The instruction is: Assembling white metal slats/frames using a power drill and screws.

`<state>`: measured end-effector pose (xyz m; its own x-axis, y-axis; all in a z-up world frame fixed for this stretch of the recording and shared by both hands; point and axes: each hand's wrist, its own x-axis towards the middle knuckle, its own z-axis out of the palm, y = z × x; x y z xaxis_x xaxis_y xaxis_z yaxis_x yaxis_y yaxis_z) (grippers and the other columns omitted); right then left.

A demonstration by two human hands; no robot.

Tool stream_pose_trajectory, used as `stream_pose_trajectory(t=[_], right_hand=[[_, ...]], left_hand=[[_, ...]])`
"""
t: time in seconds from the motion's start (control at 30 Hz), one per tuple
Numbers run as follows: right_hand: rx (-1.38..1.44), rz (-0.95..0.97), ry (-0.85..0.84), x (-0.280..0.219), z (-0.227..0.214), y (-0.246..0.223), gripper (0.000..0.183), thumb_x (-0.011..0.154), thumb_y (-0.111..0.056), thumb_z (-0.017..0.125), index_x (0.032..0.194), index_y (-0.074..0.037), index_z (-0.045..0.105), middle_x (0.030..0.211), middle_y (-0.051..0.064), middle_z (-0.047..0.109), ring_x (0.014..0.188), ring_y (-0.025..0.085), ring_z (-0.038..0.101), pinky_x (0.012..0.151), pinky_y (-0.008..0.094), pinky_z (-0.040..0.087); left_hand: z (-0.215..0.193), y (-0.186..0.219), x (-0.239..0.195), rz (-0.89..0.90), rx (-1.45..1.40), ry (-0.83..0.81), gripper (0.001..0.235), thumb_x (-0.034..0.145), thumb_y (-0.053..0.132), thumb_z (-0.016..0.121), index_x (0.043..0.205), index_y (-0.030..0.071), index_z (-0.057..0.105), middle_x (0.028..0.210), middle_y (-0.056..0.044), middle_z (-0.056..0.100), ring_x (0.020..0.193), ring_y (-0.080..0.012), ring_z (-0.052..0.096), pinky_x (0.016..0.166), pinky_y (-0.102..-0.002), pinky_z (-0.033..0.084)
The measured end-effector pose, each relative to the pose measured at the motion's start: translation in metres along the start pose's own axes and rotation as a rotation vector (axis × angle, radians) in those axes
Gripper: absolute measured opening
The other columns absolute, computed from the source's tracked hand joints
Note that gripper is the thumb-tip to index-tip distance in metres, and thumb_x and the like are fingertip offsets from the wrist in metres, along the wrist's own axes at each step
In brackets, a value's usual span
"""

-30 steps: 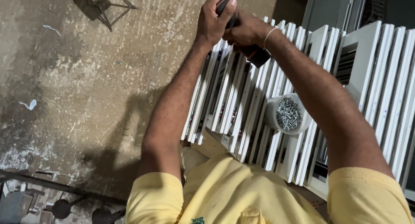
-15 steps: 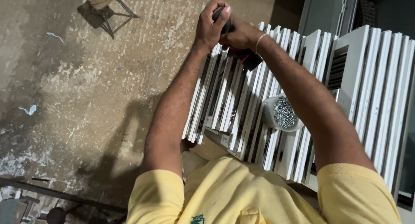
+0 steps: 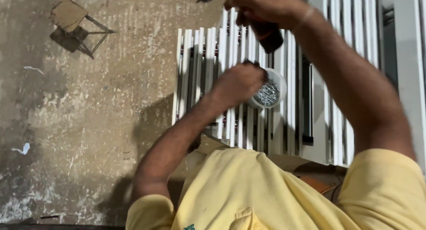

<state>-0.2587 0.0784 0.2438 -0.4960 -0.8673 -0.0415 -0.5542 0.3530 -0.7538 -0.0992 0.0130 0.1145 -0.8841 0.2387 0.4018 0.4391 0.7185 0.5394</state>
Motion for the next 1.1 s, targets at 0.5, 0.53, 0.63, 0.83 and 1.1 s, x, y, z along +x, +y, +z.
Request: stream_pose_trajectory(t=[0.5,0.53,0.63,0.83,1.1], right_hand=[[0.289,-0.030,0.284,-0.223,-0.015,-0.032,0.050,0.102,-0.001,0.059,0.151,-0.006,0.048,0.122,0.017,0.069,0.101,0.023,0.073,0.075,0.036,0.068],[0.276,-0.009,0.317,-0.230,-0.012,-0.031,0.049,0.102,-0.001,0.059,0.150,-0.006,0.049,0.121,0.017,0.070,0.099,0.024,0.073,0.074,0.036,0.068],[0.331,0.030,0.367,-0.242,-0.006,-0.021,0.045,0.101,0.000,0.061,0.145,-0.004,0.052,0.120,0.018,0.072,0.095,0.025,0.074,0.073,0.037,0.067],[0.433,0.016,0.426,-0.257,0.013,-0.014,0.038,0.100,0.000,0.062,0.137,0.000,0.056,0.120,0.019,0.071,0.099,0.025,0.075,0.074,0.037,0.068],[0.543,0.072,0.454,-0.279,0.034,-0.019,0.038,0.096,-0.001,0.061,0.134,0.002,0.058,0.114,0.022,0.072,0.082,0.024,0.073,0.066,0.035,0.065]], left_hand=[[0.047,0.030,0.051,-0.066,0.353,-0.680,0.058,0.083,0.027,0.087,0.132,0.007,0.065,0.131,-0.017,0.067,0.111,-0.0265,0.071,0.095,-0.037,0.061],[0.033,0.039,0.053,-0.092,0.336,-0.732,0.064,0.080,0.029,0.089,0.134,0.008,0.062,0.132,-0.017,0.065,0.112,-0.0272,0.069,0.096,-0.038,0.060],[0.040,0.032,0.042,-0.085,0.313,-0.616,0.067,0.080,0.033,0.089,0.134,0.005,0.061,0.130,-0.019,0.065,0.111,-0.0296,0.069,0.095,-0.040,0.059],[0.044,0.022,0.024,-0.488,-0.532,-0.170,0.034,0.094,0.018,0.069,0.127,0.009,0.071,0.120,-0.013,0.073,0.097,-0.0216,0.079,0.082,-0.035,0.068],[0.042,-0.020,-0.014,-0.178,-0.788,0.403,0.017,0.102,0.015,0.069,0.116,0.008,0.073,0.107,-0.007,0.071,0.089,-0.0124,0.072,0.079,-0.025,0.067]])
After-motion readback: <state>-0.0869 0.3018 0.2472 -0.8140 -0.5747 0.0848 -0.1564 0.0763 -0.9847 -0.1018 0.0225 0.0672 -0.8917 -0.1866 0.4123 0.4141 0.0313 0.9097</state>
